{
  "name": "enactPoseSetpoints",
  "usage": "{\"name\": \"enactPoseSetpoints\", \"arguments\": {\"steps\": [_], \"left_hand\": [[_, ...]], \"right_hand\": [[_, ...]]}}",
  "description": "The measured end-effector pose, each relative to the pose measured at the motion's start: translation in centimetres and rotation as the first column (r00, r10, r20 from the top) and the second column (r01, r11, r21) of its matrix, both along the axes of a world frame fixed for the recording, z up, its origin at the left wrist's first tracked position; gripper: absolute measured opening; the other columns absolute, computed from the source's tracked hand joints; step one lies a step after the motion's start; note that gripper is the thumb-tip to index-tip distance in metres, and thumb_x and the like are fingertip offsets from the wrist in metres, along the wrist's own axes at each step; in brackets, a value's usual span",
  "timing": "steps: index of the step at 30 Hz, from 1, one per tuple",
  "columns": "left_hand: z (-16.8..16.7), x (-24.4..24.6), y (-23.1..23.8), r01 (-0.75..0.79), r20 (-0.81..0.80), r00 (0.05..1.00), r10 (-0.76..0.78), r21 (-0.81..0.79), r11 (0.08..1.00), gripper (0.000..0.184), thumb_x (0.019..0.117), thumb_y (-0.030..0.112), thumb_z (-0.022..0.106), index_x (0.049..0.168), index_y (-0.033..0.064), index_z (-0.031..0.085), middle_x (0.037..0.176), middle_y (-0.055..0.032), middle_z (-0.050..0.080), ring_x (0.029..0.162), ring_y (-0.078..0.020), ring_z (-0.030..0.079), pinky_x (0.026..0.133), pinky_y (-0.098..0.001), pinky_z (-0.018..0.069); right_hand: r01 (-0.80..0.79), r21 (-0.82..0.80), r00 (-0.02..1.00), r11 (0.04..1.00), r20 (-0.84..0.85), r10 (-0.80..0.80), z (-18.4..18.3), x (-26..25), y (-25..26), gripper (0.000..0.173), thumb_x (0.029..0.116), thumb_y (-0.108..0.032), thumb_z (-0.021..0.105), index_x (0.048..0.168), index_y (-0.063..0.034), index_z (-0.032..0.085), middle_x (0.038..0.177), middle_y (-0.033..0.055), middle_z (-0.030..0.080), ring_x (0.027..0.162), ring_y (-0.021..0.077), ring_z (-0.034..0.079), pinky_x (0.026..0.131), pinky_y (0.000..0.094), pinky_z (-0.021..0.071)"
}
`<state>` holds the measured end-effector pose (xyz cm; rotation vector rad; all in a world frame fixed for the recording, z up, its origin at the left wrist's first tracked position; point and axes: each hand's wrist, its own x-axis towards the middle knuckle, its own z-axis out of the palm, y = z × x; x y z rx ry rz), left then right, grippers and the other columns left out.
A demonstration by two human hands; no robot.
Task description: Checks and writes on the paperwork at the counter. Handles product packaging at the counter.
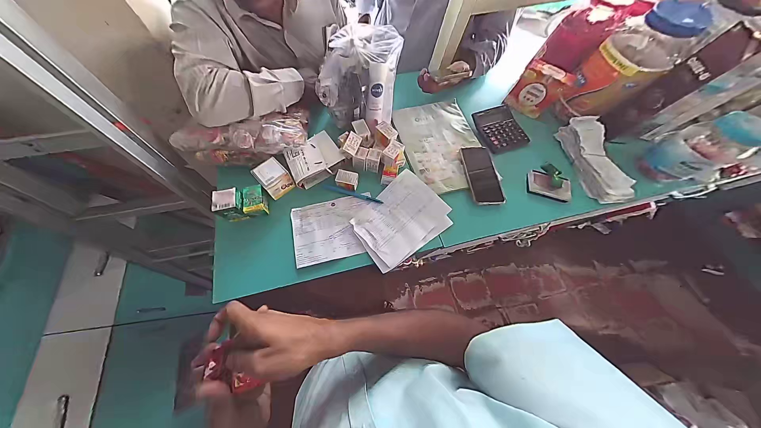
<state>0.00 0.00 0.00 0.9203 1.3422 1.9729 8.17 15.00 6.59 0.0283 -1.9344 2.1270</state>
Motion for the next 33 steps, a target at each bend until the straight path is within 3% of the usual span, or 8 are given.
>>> {"name": "enactPoseSetpoints", "arguments": {"steps": [4,7,10,15,18,21,28,33], "left_hand": [[0.2,3.8,1.1,-0.02,-0.091,0.996,0.007,-0.142,0.99,0.033,0.0928,0.028,0.073,0.123,0.0181,0.067,0.116,0.0177,0.069,0.112,0.0055,0.062,0.1,-0.019,0.0503],[-2.2,1.7,3.3,0.095,-0.097,0.99,-0.102,-0.069,0.993,0.033,0.0938,0.019,0.074,0.126,0.0216,0.066,0.1,0.0054,0.077,0.088,-0.0085,0.074,0.081,-0.0255,0.0622],[-1.0,0.5,5.3,0.367,-0.239,0.889,-0.391,-0.137,0.92,0.032,0.1008,0.029,0.065,0.131,0.021,0.065,0.102,0.0021,0.075,0.091,-0.0104,0.073,0.084,-0.0278,0.0618],[2.5,7.2,11.5,0.179,-0.706,0.185,-0.684,-0.66,0.73,0.022,0.0882,0.01,0.069,0.109,0.0151,0.075,0.145,-0.0026,0.061,0.082,-0.03,0.075,0.066,-0.0533,0.0599],[3.3,11.5,16.0,0.076,-0.524,-0.033,-0.851,-0.851,0.52,0.056,0.1006,0.014,0.054,0.155,0.0207,0.045,0.17,-0.0029,0.025,0.084,-0.0344,0.072,0.07,-0.0543,0.0572],[1.5,13.0,18.6,0.026,-0.486,-0.017,-0.874,-0.874,0.485,0.075,0.099,0.007,0.051,0.166,0.0191,0.02,0.173,-0.0066,0.014,0.085,-0.0345,0.072,0.072,-0.0534,0.057],[-0.2,11.7,18.7,-0.044,-0.475,-0.041,-0.879,-0.878,0.476,0.07,0.0971,-0.001,0.05,0.162,0.0191,0.033,0.173,-0.0012,0.017,0.086,-0.0362,0.072,0.07,-0.0552,0.0572],[-0.3,10.3,18.3,-0.012,-0.483,0.007,-0.876,-0.876,0.483,0.065,0.0995,0.002,0.049,0.16,0.0237,0.038,0.172,0.0019,0.02,0.087,-0.0367,0.072,0.072,-0.0565,0.0568]], "right_hand": [[-0.069,-0.253,0.988,0.965,0.115,0.101,0.9,1.8,1.2,0.034,0.1068,-0.011,0.048,0.136,0.0056,0.04,0.102,0.0157,0.065,0.081,0.0182,0.07,0.072,0.0364,0.0619],[0.045,0.177,0.989,0.983,0.132,-0.069,3.5,5.7,6.9,0.028,0.1048,-0.015,0.055,0.121,0.0055,0.065,0.096,0.0108,0.073,0.08,0.0114,0.069,0.073,0.0304,0.0589],[0.282,0.763,0.793,0.581,0.155,-0.589,2.3,9.6,16.0,0.016,0.0984,-0.021,0.069,0.103,-0.007,0.075,0.09,0.0062,0.074,0.079,0.0172,0.07,0.072,0.0404,0.0594],[-0.224,0.882,0.328,0.414,0.468,-0.82,-3.2,10.0,25.3,0.051,0.0837,-0.051,0.079,0.104,-0.0054,0.071,0.108,0.0192,0.069,0.104,0.0403,0.066,0.08,0.0656,0.0511],[-0.303,0.861,0.308,0.408,0.494,-0.813,-4.6,9.4,25.9,0.04,0.0897,-0.041,0.074,0.1,-0.0032,0.069,0.105,0.0207,0.069,0.101,0.0414,0.067,0.076,0.065,0.0512],[-0.271,0.865,0.357,0.422,0.498,-0.79,-4.8,9.7,26.0,0.035,0.0908,-0.039,0.073,0.101,-0.0061,0.071,0.103,0.0185,0.07,0.1,0.0399,0.067,0.077,0.0642,0.051],[-0.222,0.867,0.501,0.447,0.495,-0.71,-6.1,11.2,25.9,0.037,0.0951,-0.042,0.07,0.102,-0.0052,0.071,0.098,0.018,0.07,0.098,0.0384,0.068,0.082,0.0616,0.0524],[0.559,0.64,0.597,0.527,0.129,-0.791,-5.0,15.4,20.5,0.016,0.0965,-0.018,0.07,0.104,-0.0045,0.068,0.075,0.0078,0.069,0.058,0.0184,0.066,0.054,0.0357,0.0575]]}}
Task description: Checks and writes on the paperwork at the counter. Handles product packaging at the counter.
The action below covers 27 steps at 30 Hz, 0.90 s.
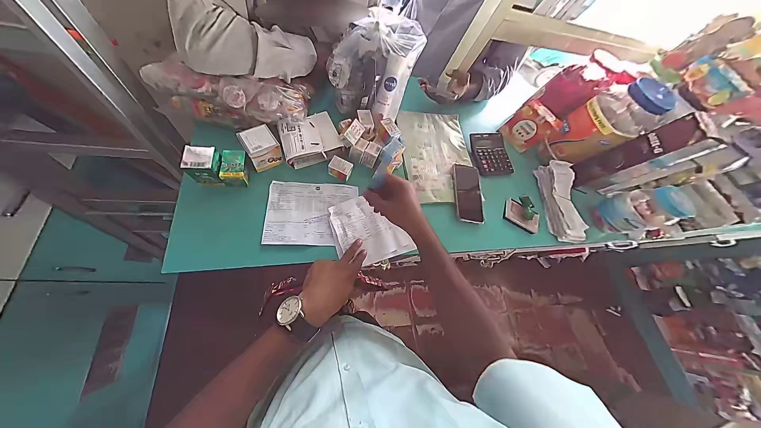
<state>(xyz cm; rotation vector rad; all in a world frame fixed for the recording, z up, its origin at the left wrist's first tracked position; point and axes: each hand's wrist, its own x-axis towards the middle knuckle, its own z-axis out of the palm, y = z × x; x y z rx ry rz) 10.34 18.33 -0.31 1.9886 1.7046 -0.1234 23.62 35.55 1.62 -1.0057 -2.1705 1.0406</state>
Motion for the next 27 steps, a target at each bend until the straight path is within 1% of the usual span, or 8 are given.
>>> {"name": "enactPoseSetpoints", "arguments": {"steps": [2,4,7,8,11,15,19,27], "left_hand": [[-0.2,-0.2,-0.1,0.001,0.025,1.0,-0.001,0.009,1.0,0.064,0.0998,0.004,0.049,0.16,0.0237,0.039,0.172,0.0023,0.021,0.086,-0.0356,0.072,0.071,-0.0557,0.0567],[-0.4,-0.4,-0.1,0.006,0.031,0.999,-0.007,0.031,0.999,0.065,0.0985,0.002,0.05,0.159,0.0231,0.04,0.171,0.0026,0.021,0.084,-0.0339,0.072,0.069,-0.054,0.0567],[-0.8,-0.6,-0.1,0.021,0.031,0.999,-0.022,0.047,0.999,0.072,0.0943,-0.006,0.049,0.159,0.0244,0.04,0.171,0.0037,0.021,0.082,-0.0327,0.072,0.069,-0.053,0.0566],[-0.8,-0.7,0.0,0.025,0.032,0.999,-0.027,0.04,0.999,0.074,0.0931,-0.007,0.05,0.159,0.0247,0.04,0.171,0.0042,0.021,0.083,-0.0328,0.072,0.069,-0.0533,0.0565],[-1.0,-1.1,0.0,0.03,0.042,0.999,-0.033,0.062,0.998,0.075,0.0898,-0.008,0.053,0.157,0.0244,0.044,0.171,0.0055,0.023,0.082,-0.0319,0.072,0.068,-0.0533,0.0564],[-1.6,-1.5,-0.2,0.023,0.053,0.998,-0.028,0.098,0.995,0.071,0.0908,-0.007,0.051,0.154,0.0249,0.049,0.169,0.0062,0.027,0.082,-0.0308,0.072,0.068,-0.0524,0.0568],[-2.5,-1.8,-0.6,-0.01,0.096,0.995,-0.011,0.21,0.978,0.066,0.0882,-0.006,0.055,0.147,0.0233,0.059,0.165,0.005,0.038,0.076,-0.0299,0.072,0.063,-0.0516,0.0565],[-3.4,-1.3,-0.9,-0.06,0.114,0.993,0.026,0.3,0.952,0.062,0.0872,-0.005,0.056,0.142,0.0229,0.064,0.161,0.0064,0.044,0.071,-0.0273,0.071,0.059,-0.0494,0.0555]], "right_hand": [[0.018,-0.178,0.939,0.984,-0.336,-0.078,-1.9,1.6,-1.8,0.01,0.0917,-0.006,0.069,0.101,-0.0029,0.066,0.077,0.0052,0.07,0.06,0.0149,0.067,0.057,0.0318,0.0602],[0.032,-0.235,0.898,0.972,-0.42,-0.131,-4.1,2.9,-2.6,0.009,0.091,-0.002,0.065,0.1,-0.0004,0.068,0.079,0.0046,0.072,0.066,0.0142,0.07,0.064,0.0316,0.0619],[0.094,-0.187,0.914,0.978,-0.373,-0.159,-6.1,4.5,-2.4,0.01,0.0937,-0.005,0.063,0.096,0.0,0.071,0.075,0.0018,0.072,0.065,0.0098,0.069,0.064,0.0275,0.0606],[0.1,-0.16,0.919,0.982,-0.364,-0.153,-6.5,4.9,-2.2,0.009,0.093,-0.005,0.063,0.095,0.0002,0.07,0.074,0.0016,0.071,0.063,0.0089,0.068,0.061,0.0265,0.06],[0.102,-0.113,0.936,0.988,-0.325,-0.134,-7.2,5.4,-1.9,0.01,0.0865,-0.005,0.071,0.095,0.0007,0.072,0.078,0.0036,0.072,0.066,0.0094,0.069,0.063,0.0282,0.0607],[0.12,-0.073,0.949,0.99,-0.283,-0.136,-7.3,5.2,-2.9,0.006,0.0851,-0.006,0.071,0.087,-0.0015,0.073,0.073,0.0015,0.072,0.063,0.0051,0.067,0.062,0.0243,0.0586],[0.134,0.032,0.953,0.99,-0.277,-0.12,-7.9,4.7,-3.4,0.007,0.0845,-0.007,0.069,0.083,-0.0018,0.074,0.073,0.0001,0.071,0.064,-0.0006,0.064,0.061,0.0181,0.0542],[0.132,0.05,0.957,0.99,-0.266,-0.114,-8.0,4.5,-3.2,0.007,0.0842,-0.007,0.069,0.081,-0.0021,0.074,0.072,0.0004,0.071,0.063,-0.0009,0.064,0.061,0.0174,0.0546]]}}
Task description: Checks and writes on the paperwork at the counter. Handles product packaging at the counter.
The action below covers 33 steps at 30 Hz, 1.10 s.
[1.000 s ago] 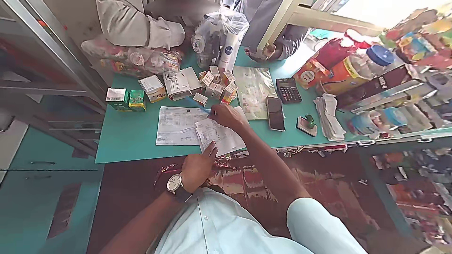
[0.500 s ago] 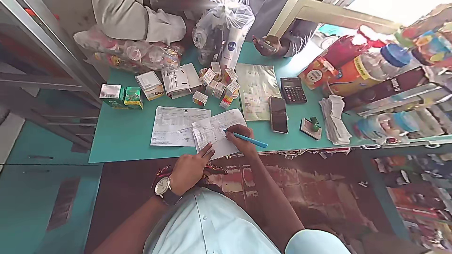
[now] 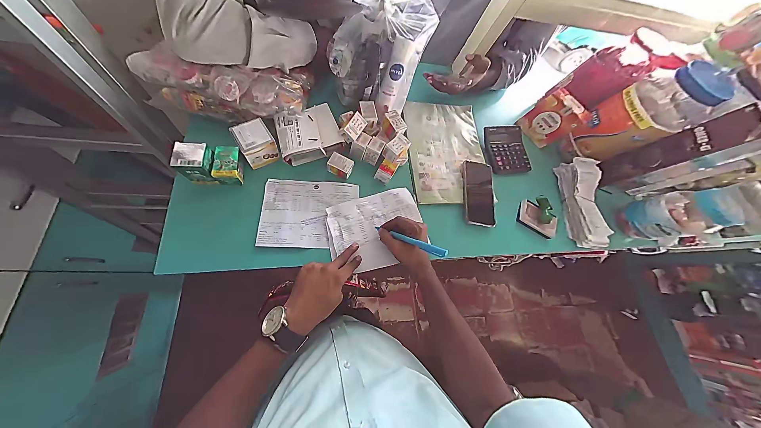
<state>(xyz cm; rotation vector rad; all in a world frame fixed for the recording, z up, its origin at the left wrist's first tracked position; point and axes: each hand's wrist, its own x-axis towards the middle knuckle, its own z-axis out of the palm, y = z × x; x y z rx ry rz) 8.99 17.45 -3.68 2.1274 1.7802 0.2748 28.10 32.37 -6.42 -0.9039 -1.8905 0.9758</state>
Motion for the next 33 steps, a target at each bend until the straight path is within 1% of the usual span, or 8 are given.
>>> {"name": "enactPoseSetpoints", "arguments": {"steps": [8,11,15,18,23,26,29,33], "left_hand": [[-0.1,0.1,-0.1,-0.005,0.001,1.0,0.005,0.021,1.0,0.061,0.0863,-0.006,0.056,0.14,0.0222,0.065,0.16,0.0059,0.046,0.069,-0.0265,0.071,0.058,-0.0486,0.0558],[-0.1,0.2,-0.1,-0.008,0.003,1.0,0.008,0.032,0.999,0.061,0.0864,-0.006,0.056,0.14,0.0221,0.066,0.159,0.0053,0.047,0.07,-0.0267,0.071,0.059,-0.0483,0.0559],[-0.1,0.2,-0.1,-0.014,0.0,1.0,0.014,0.035,0.999,0.062,0.0861,-0.007,0.056,0.14,0.0217,0.066,0.159,0.005,0.047,0.071,-0.0266,0.072,0.06,-0.048,0.0562],[-0.2,0.2,-0.1,-0.017,0.005,1.0,0.017,0.051,0.999,0.061,0.0856,-0.007,0.057,0.139,0.0217,0.066,0.158,0.0049,0.048,0.07,-0.0268,0.071,0.059,-0.0481,0.0561],[-0.5,0.5,-0.3,-0.024,0.024,0.999,0.022,0.076,0.997,0.06,0.0865,-0.006,0.056,0.138,0.0209,0.067,0.157,0.0041,0.049,0.069,-0.0262,0.071,0.06,-0.0474,0.0557],[-0.5,0.3,-0.3,-0.037,0.035,0.999,0.034,0.095,0.995,0.059,0.0865,-0.006,0.056,0.137,0.0209,0.068,0.156,0.0039,0.051,0.069,-0.0261,0.072,0.06,-0.0474,0.0563],[-0.3,0.4,-0.3,-0.037,0.018,0.999,0.036,0.069,0.997,0.057,0.0895,-0.004,0.054,0.139,0.0222,0.067,0.157,0.0054,0.049,0.071,-0.0258,0.072,0.061,-0.0468,0.0563],[-0.2,0.4,-0.3,-0.029,-0.003,1.0,0.029,0.068,0.997,0.058,0.0885,-0.004,0.055,0.139,0.0226,0.067,0.158,0.0051,0.049,0.069,-0.0251,0.071,0.059,-0.046,0.0553]], "right_hand": [[0.046,0.035,0.998,0.998,0.043,-0.048,-0.1,0.0,0.0,0.009,0.0837,-0.009,0.07,0.082,-0.0028,0.076,0.075,0.0023,0.072,0.066,0.0013,0.065,0.063,0.0195,0.0545],[0.078,-0.055,0.984,0.995,-0.156,-0.085,0.0,0.5,0.0,0.007,0.0859,-0.003,0.066,0.083,-0.0015,0.073,0.071,-0.0003,0.071,0.06,0.0029,0.064,0.058,0.021,0.0556],[0.01,-0.207,0.936,0.978,-0.343,-0.082,0.4,1.3,0.2,0.014,0.0883,0.0,0.059,0.08,-0.007,0.068,0.067,-0.0041,0.067,0.054,0.0018,0.057,0.05,0.0185,0.0475],[-0.008,-0.188,0.958,0.982,-0.283,-0.046,0.5,1.2,0.2,0.013,0.0864,0.0,0.06,0.079,-0.0078,0.068,0.067,-0.0063,0.066,0.056,-0.0003,0.057,0.053,0.0176,0.0474],[0.002,-0.059,0.995,0.998,-0.099,-0.008,0.0,0.9,0.0,0.008,0.0841,-0.005,0.064,0.077,-0.0041,0.068,0.066,-0.0053,0.064,0.058,-0.0028,0.057,0.056,0.0161,0.0478],[-0.012,-0.007,0.997,1.0,-0.082,0.011,-0.3,0.5,0.2,0.008,0.0838,-0.006,0.064,0.077,-0.0029,0.068,0.067,-0.0046,0.064,0.06,-0.0035,0.057,0.056,0.0146,0.0469],[-0.019,-0.004,0.997,1.0,-0.076,0.018,-0.3,0.6,0.1,0.008,0.0842,-0.005,0.064,0.077,-0.0031,0.068,0.067,-0.0042,0.064,0.059,-0.0032,0.057,0.056,0.0147,0.047],[-0.019,-0.002,0.997,1.0,-0.071,0.018,-0.4,0.5,0.1,0.008,0.0843,-0.005,0.064,0.077,-0.0027,0.068,0.066,-0.0036,0.064,0.059,-0.0029,0.057,0.055,0.0148,0.0473]]}}
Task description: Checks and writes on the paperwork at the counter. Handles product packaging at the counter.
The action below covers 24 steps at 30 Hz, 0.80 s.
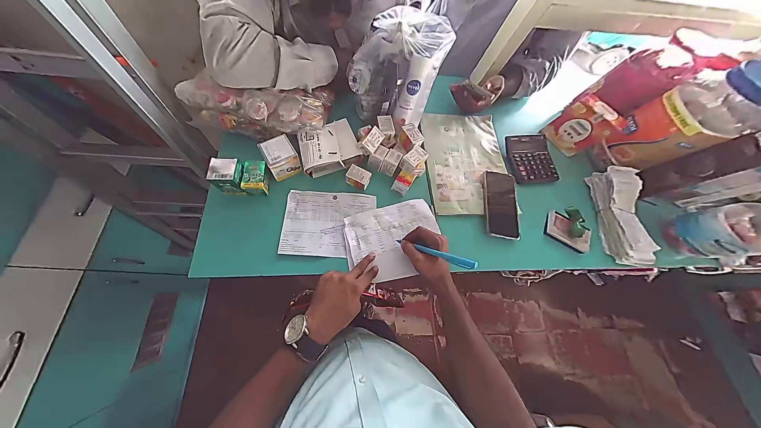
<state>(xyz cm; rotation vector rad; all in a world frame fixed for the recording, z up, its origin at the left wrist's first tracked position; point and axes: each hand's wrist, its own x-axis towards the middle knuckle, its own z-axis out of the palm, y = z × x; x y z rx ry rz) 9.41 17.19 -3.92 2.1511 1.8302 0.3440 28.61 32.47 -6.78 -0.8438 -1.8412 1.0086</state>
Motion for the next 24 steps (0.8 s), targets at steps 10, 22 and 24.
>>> {"name": "enactPoseSetpoints", "arguments": {"steps": [10,22,24], "left_hand": [[-0.4,-0.6,-0.9,-0.038,-0.036,0.999,0.039,0.051,0.998,0.056,0.0872,-0.003,0.058,0.136,0.022,0.069,0.157,0.0004,0.05,0.067,-0.0244,0.071,0.061,-0.0442,0.0558],[0.0,-1.1,-0.7,-0.056,-0.001,0.998,0.056,0.028,0.998,0.045,0.0889,-0.002,0.057,0.127,0.0139,0.073,0.154,0.0013,0.053,0.075,-0.0259,0.073,0.065,-0.0454,0.0571],[0.0,-1.2,-0.7,-0.063,0.012,0.998,0.062,0.018,0.998,0.045,0.0886,-0.002,0.057,0.127,0.0142,0.073,0.154,0.001,0.054,0.075,-0.026,0.073,0.065,-0.0458,0.0571]], "right_hand": [[0.009,-0.01,1.0,1.0,-0.013,-0.01,0.1,0.1,0.1,0.008,0.0848,-0.005,0.064,0.078,-0.0026,0.068,0.067,-0.0037,0.065,0.06,-0.0031,0.058,0.056,0.0147,0.0477],[0.021,-0.015,1.0,1.0,-0.003,-0.021,0.2,0.1,0.0,0.008,0.0847,-0.006,0.064,0.079,-0.0029,0.068,0.068,-0.0041,0.065,0.061,-0.0034,0.058,0.056,0.0142,0.0474],[0.018,-0.01,1.0,1.0,0.002,-0.018,0.3,0.0,0.0,0.008,0.085,-0.007,0.064,0.079,-0.0034,0.068,0.069,-0.0044,0.065,0.061,-0.0035,0.058,0.056,0.014,0.0476]]}}
